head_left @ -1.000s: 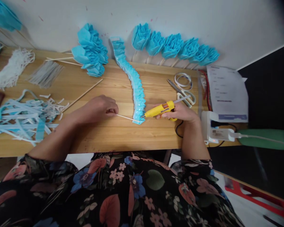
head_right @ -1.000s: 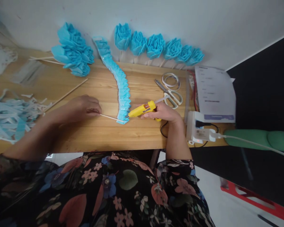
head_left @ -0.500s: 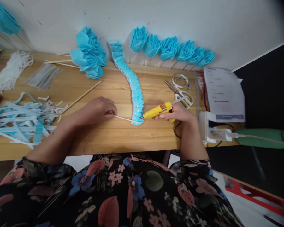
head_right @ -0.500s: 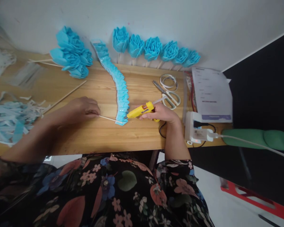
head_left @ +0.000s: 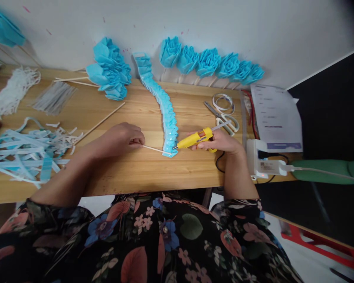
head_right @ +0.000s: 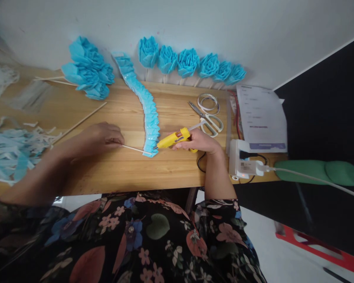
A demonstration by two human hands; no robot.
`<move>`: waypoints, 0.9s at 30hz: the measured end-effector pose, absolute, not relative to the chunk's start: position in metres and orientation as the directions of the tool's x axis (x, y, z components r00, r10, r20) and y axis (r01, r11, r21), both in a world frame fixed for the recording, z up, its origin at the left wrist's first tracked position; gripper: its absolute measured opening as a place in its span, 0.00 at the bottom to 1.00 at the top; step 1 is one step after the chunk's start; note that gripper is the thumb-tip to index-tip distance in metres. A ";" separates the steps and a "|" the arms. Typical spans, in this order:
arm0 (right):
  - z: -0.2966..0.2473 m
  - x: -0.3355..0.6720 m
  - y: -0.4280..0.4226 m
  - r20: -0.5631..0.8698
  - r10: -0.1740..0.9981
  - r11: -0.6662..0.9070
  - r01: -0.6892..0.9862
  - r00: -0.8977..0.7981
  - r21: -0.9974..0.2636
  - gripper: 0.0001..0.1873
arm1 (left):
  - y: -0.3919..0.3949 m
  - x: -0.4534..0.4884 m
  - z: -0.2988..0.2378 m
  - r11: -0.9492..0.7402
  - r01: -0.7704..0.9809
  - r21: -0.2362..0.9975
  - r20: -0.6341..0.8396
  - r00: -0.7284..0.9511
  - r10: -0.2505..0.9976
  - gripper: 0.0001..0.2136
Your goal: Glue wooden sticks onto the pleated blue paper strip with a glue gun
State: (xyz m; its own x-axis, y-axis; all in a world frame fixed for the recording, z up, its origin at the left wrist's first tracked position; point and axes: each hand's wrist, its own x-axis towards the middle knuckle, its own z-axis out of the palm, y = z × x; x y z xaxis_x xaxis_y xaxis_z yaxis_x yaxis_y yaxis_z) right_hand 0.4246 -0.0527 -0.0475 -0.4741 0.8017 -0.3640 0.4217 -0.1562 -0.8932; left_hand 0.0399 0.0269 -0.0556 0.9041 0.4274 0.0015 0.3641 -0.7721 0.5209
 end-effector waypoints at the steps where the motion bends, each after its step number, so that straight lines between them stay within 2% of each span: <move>1: -0.046 0.424 -0.053 -0.362 0.801 -0.155 0.419 -0.476 -0.895 0.34 | 0.027 0.040 -0.055 -0.772 0.362 0.522 0.003 0.904 0.426 0.11; 10: -0.048 0.424 -0.053 -0.377 0.811 -0.187 0.412 -0.448 -0.892 0.35 | 0.028 0.040 -0.058 -0.778 0.325 0.538 0.047 0.910 0.412 0.10; 27: -0.047 0.423 -0.053 -0.387 0.811 -0.209 0.400 -0.439 -0.893 0.33 | 0.028 0.040 -0.055 -0.754 0.347 0.558 0.013 0.904 0.426 0.10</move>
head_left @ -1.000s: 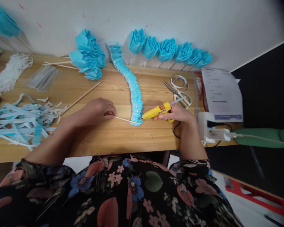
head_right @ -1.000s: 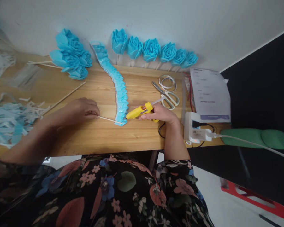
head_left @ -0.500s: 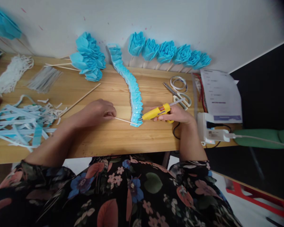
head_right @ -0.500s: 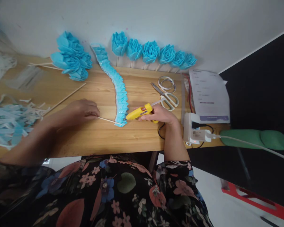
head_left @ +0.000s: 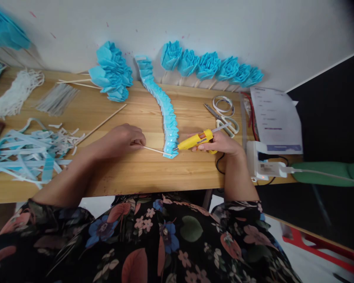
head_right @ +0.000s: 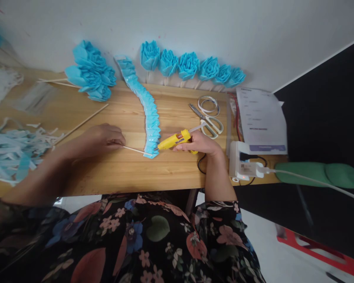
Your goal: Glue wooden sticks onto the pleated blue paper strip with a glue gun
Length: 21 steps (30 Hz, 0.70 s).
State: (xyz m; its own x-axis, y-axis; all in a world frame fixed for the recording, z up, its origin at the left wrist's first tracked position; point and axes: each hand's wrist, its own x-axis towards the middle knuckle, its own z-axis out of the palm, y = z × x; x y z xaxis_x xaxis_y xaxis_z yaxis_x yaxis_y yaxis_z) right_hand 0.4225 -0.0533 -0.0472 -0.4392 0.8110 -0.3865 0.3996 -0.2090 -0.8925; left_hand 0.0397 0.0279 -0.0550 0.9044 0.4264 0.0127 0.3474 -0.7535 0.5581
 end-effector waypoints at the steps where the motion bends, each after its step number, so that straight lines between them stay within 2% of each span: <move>1: -0.047 0.422 -0.053 -0.385 0.811 -0.210 0.395 -0.441 -0.895 0.33 | 0.028 0.040 -0.055 -0.753 0.348 0.558 0.015 0.903 0.428 0.10; 21: -0.055 0.430 -0.053 -0.370 0.806 -0.184 0.399 -0.462 -0.898 0.35 | 0.026 0.041 -0.052 -0.753 0.358 0.553 0.007 0.901 0.434 0.12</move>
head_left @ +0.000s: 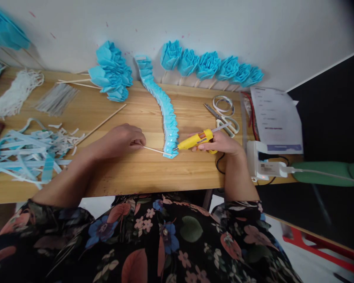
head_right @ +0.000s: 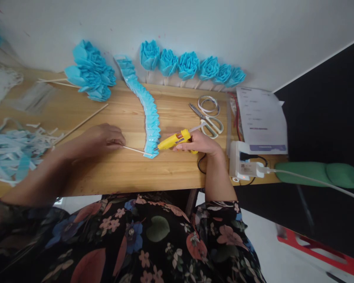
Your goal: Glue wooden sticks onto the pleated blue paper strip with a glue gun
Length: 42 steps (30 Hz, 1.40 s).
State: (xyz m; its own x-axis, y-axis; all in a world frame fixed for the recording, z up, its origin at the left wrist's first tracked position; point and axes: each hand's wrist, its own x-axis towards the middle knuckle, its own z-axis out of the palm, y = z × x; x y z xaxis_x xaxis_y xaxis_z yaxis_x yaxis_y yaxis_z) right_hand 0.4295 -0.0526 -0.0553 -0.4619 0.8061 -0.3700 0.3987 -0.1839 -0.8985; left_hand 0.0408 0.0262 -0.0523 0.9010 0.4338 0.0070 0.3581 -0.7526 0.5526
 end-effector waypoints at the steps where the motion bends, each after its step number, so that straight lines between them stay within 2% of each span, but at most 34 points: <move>1: -0.055 0.429 -0.053 -0.373 0.805 -0.187 0.400 -0.461 -0.897 0.35 | 0.026 0.041 -0.052 -0.753 0.360 0.552 0.006 0.900 0.435 0.12; 20: -0.048 0.423 -0.053 -0.361 0.809 -0.186 0.381 -0.463 -0.906 0.32 | 0.026 0.042 -0.050 -0.754 0.373 0.541 -0.007 0.898 0.439 0.11; 36: -0.050 0.426 -0.053 -0.347 0.798 -0.161 0.380 -0.493 -0.911 0.33 | 0.027 0.041 -0.053 -0.770 0.329 0.546 0.047 0.906 0.420 0.11; 42: -0.050 0.425 -0.052 -0.350 0.802 -0.160 0.391 -0.484 -0.907 0.33 | 0.027 0.041 -0.052 -0.766 0.354 0.537 0.017 0.903 0.429 0.13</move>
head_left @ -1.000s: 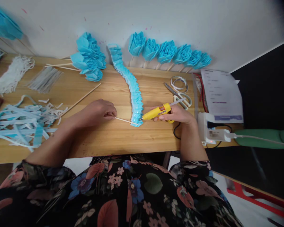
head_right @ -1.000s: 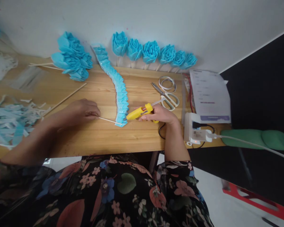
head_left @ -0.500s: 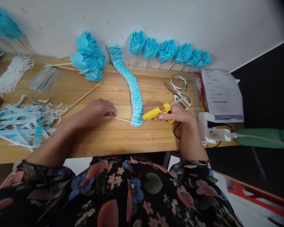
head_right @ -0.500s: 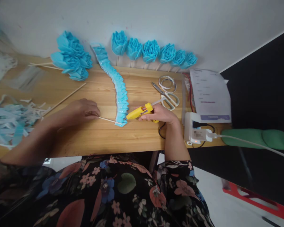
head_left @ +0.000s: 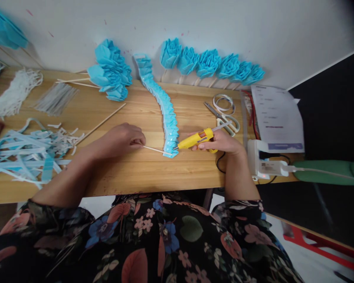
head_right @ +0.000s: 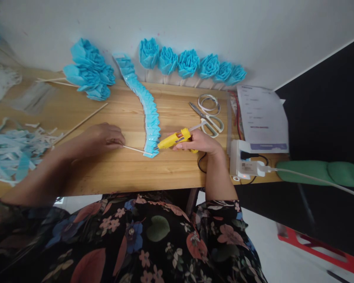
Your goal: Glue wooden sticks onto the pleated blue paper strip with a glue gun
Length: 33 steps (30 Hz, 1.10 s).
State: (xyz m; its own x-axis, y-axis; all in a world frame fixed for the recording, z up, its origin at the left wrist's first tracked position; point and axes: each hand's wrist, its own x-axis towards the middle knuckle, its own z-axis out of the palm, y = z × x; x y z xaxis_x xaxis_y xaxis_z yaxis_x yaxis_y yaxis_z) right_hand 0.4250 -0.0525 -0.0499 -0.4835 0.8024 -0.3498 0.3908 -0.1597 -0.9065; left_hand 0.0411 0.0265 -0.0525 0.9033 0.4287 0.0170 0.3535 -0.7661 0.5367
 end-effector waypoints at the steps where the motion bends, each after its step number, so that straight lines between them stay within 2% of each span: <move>1: -0.050 0.425 -0.053 -0.355 0.804 -0.167 0.392 -0.477 -0.905 0.33 | 0.026 0.041 -0.052 -0.766 0.360 0.533 0.010 0.902 0.431 0.13; 33: -0.044 0.421 -0.053 -0.370 0.806 -0.186 0.397 -0.462 -0.899 0.33 | 0.026 0.041 -0.052 -0.771 0.362 0.525 0.004 0.904 0.427 0.12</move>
State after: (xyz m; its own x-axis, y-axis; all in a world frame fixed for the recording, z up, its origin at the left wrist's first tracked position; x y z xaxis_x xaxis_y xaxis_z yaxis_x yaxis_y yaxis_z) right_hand 0.4208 -0.0532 -0.0437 -0.4624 0.8056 -0.3704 0.3967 -0.1856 -0.8990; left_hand 0.0411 0.0265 -0.0520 0.9041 0.4274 0.0041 0.3618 -0.7706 0.5247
